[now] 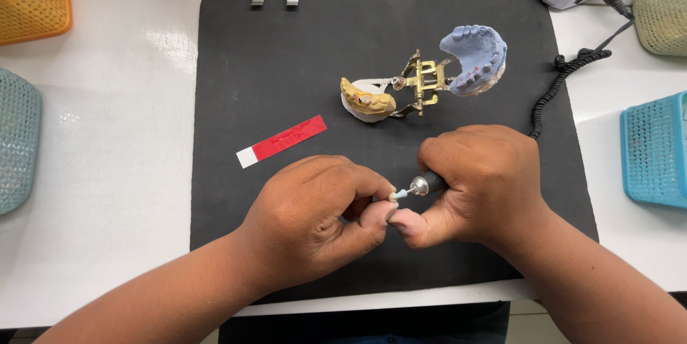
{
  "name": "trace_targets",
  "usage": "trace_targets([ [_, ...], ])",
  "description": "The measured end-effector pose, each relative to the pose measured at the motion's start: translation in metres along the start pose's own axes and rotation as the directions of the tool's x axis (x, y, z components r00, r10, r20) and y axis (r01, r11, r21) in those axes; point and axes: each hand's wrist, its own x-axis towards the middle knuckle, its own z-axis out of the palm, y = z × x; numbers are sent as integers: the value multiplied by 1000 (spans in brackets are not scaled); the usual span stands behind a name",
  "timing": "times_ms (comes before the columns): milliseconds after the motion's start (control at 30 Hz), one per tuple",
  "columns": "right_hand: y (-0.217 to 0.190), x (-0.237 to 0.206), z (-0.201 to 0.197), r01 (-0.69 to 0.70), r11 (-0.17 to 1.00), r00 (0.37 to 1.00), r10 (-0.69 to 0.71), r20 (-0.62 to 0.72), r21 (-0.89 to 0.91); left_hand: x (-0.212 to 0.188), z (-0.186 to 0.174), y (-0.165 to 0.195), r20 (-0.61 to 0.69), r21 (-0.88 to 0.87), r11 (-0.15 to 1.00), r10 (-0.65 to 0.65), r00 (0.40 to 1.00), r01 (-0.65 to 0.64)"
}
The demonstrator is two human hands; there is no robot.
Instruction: The person uses a rotary handpiece to grind and shape a small dental crown/prosthesis piece held in their fingers, periodically fitting it against the teeth on a dental articulator model on the mat. They close the articulator to check the bite, use red articulating paper between the arches, then resume grinding the piece with the handpiece.
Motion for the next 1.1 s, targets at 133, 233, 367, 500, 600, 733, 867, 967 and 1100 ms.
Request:
trace_targets([
  [133, 1, 0, 0, -2, 1000, 1000, 2, 1, 0, 0, 0, 0, 4, -1, 1000, -3, 1000, 3],
  [233, 0, -1, 0, -2, 1000, 1000, 2, 10, 6, 0, 0, 0, 9, -4, 1000, -5, 1000, 5],
  [367, 1, 1, -1, 0, 1000, 1000, 0, -12, -1, 1, 0, 0, 7, -4, 1000, 0, 1000, 0],
  [500, -1, 0, 0, -9, 1000, 1000, 8, 9, 11, 1, 0, 0, 11, -3, 1000, 6, 1000, -6],
  [600, 1, 1, -1, -7, 1000, 1000, 7, 1, 7, 0, 0, 0, 6, 6, 1000, 12, 1000, -12],
  [733, 1, 0, 0, -19, 1000, 1000, 19, -9, 0, 0, 0, 0, 6, 23, 1000, 1, 1000, -1],
  [867, 0, 0, 0, -15, 1000, 1000, 15, -7, 4, 0, 0, 0, 6, -7, 1000, -9, 1000, 9],
  [967, 0, 1, 1, -14, 1000, 1000, 14, -7, -4, 0, 0, 0, 8, 2, 1000, 0, 1000, 0],
  [1100, -1, 1, 0, -15, 1000, 1000, 15, 12, -3, 0, -1, 0, 21, 2, 1000, -17, 1000, 17],
])
